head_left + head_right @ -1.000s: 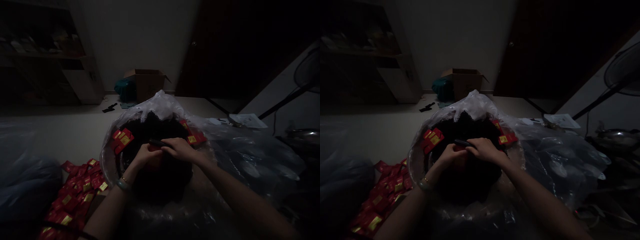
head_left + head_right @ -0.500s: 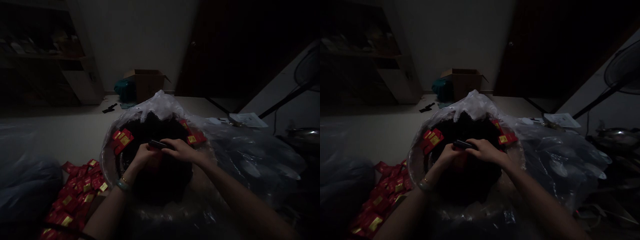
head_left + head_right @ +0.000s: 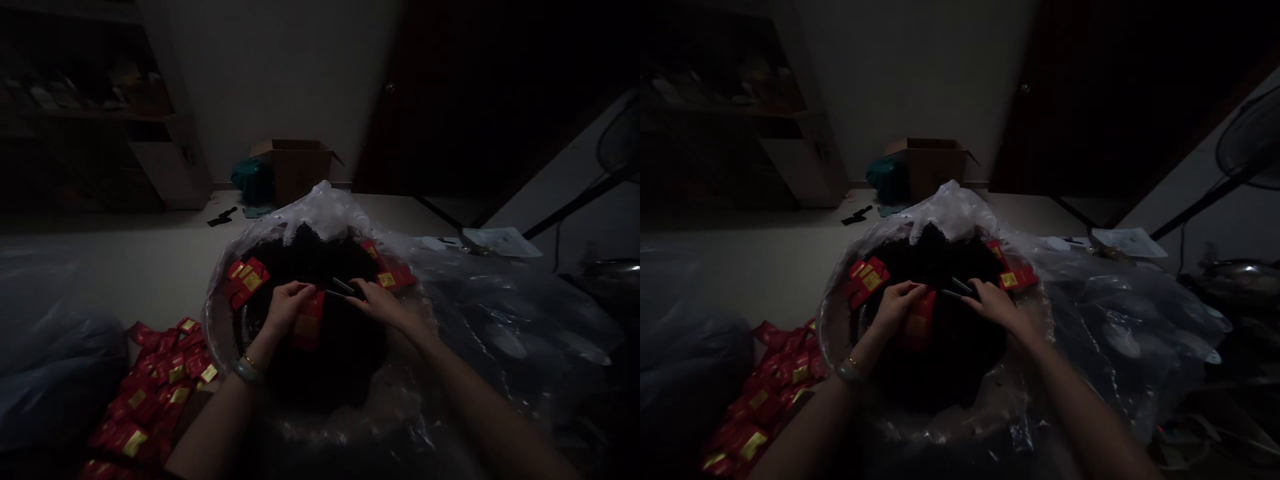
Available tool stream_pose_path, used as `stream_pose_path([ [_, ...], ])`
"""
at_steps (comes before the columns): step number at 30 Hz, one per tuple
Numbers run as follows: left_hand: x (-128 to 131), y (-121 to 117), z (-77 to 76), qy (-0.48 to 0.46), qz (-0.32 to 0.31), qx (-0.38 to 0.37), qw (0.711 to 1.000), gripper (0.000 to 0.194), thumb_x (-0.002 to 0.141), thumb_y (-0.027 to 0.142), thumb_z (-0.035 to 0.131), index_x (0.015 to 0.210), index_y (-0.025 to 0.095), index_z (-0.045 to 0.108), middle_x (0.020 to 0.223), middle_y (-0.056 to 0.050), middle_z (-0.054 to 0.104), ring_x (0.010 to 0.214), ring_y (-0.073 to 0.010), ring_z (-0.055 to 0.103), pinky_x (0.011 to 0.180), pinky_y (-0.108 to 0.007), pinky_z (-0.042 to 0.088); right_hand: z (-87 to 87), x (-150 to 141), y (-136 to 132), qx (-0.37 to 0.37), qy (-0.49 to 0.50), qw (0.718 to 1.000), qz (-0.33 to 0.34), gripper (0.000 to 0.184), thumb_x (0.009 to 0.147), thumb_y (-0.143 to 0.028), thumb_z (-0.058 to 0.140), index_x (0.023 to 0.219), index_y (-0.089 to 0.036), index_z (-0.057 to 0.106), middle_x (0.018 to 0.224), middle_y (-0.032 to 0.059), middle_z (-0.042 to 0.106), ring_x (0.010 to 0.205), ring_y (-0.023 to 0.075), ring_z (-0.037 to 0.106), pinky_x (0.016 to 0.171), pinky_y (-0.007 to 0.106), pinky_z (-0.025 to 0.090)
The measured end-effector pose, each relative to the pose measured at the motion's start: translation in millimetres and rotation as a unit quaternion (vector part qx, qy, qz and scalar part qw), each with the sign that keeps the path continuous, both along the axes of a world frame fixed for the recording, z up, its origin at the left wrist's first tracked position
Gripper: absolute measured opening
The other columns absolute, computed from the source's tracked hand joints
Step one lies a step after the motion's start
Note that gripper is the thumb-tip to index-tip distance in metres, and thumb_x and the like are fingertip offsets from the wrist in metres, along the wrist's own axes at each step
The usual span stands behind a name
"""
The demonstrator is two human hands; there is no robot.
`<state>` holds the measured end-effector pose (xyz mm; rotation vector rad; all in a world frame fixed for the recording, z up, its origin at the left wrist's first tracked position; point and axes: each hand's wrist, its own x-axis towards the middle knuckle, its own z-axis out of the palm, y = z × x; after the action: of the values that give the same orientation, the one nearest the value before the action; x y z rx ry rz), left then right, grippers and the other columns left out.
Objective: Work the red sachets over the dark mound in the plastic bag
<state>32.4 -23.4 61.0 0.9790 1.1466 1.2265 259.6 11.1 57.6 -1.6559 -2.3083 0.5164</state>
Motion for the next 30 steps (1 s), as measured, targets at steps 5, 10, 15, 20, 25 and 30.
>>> stream_pose_path([
  [5, 4, 0, -3.6, 0.016, 0.008, 0.024, 1.000, 0.037, 0.058, 0.049, 0.074, 0.068, 0.013, 0.070, 0.060, 0.000, 0.065, 0.054, -0.0106, 0.053, 0.053, -0.021, 0.039, 12.9, -38, -9, 0.047, 0.171, 0.983, 0.041, 0.029, 0.085, -0.040, 0.057, 0.104, -0.019, 0.061, 0.099, 0.0068, 0.068, 0.090, 0.0191, 0.062, 0.079, 0.031, 0.048],
  [10, 3, 1, -8.5, 0.021, 0.008, 0.024, 0.999, 0.045, 0.060, 0.057, 0.069, 0.062, 0.012, 0.063, 0.052, 0.004, 0.054, 0.047, -0.0071, 0.042, 0.046, -0.019, 0.030, 21.0, -76, -13, 0.023, 0.265, 0.964, 0.031, 0.026, 0.079, -0.038, 0.063, 0.065, -0.017, 0.060, 0.064, -0.0002, 0.064, 0.060, 0.0124, 0.056, 0.056, 0.023, 0.040],
  [15, -5, 2, -4.6, 0.052, 0.012, 0.032, 0.998, 0.050, 0.063, 0.063, 0.064, 0.056, 0.015, 0.052, 0.049, 0.006, 0.042, 0.045, -0.0057, 0.033, 0.043, -0.019, 0.025, 26.0, -79, -9, 0.020, 0.273, 0.960, 0.056, 0.024, 0.082, -0.032, 0.060, 0.063, -0.016, 0.058, 0.060, -0.0022, 0.059, 0.057, 0.0104, 0.051, 0.054, 0.021, 0.036],
  [20, -12, 6, 1.1, 0.150, 0.063, 0.065, 0.985, 0.054, 0.066, 0.067, 0.055, 0.050, 0.017, 0.041, 0.047, 0.006, 0.036, 0.047, -0.0071, 0.030, 0.044, -0.021, 0.025, 33.7, -70, -1, -0.004, 0.210, 0.976, 0.062, 0.021, 0.087, -0.027, 0.051, 0.074, -0.016, 0.063, 0.069, 0.0003, 0.063, 0.065, 0.0127, 0.056, 0.060, 0.023, 0.038],
  [25, -22, 9, 15.7, 0.241, 0.089, 0.033, 0.966, 0.050, 0.075, 0.059, 0.049, 0.047, 0.019, 0.036, 0.043, 0.006, 0.033, 0.045, -0.0085, 0.033, 0.044, -0.021, 0.026, 33.9, -60, -5, -0.021, 0.205, 0.976, 0.064, 0.019, 0.087, -0.030, 0.051, 0.089, -0.018, 0.066, 0.082, 0.0024, 0.068, 0.075, 0.0146, 0.060, 0.067, 0.025, 0.042],
  [30, -94, -24, 51.7, 0.445, 0.256, 0.049, 0.857, 0.034, 0.078, 0.044, 0.050, 0.064, 0.015, 0.061, 0.051, 0.002, 0.054, 0.055, -0.0142, 0.051, 0.049, -0.022, 0.034, 32.3, -38, -15, -0.039, 0.203, 0.977, 0.048, 0.018, 0.085, -0.028, 0.051, 0.088, -0.018, 0.066, 0.081, 0.0026, 0.068, 0.074, 0.0148, 0.060, 0.066, 0.025, 0.043],
])
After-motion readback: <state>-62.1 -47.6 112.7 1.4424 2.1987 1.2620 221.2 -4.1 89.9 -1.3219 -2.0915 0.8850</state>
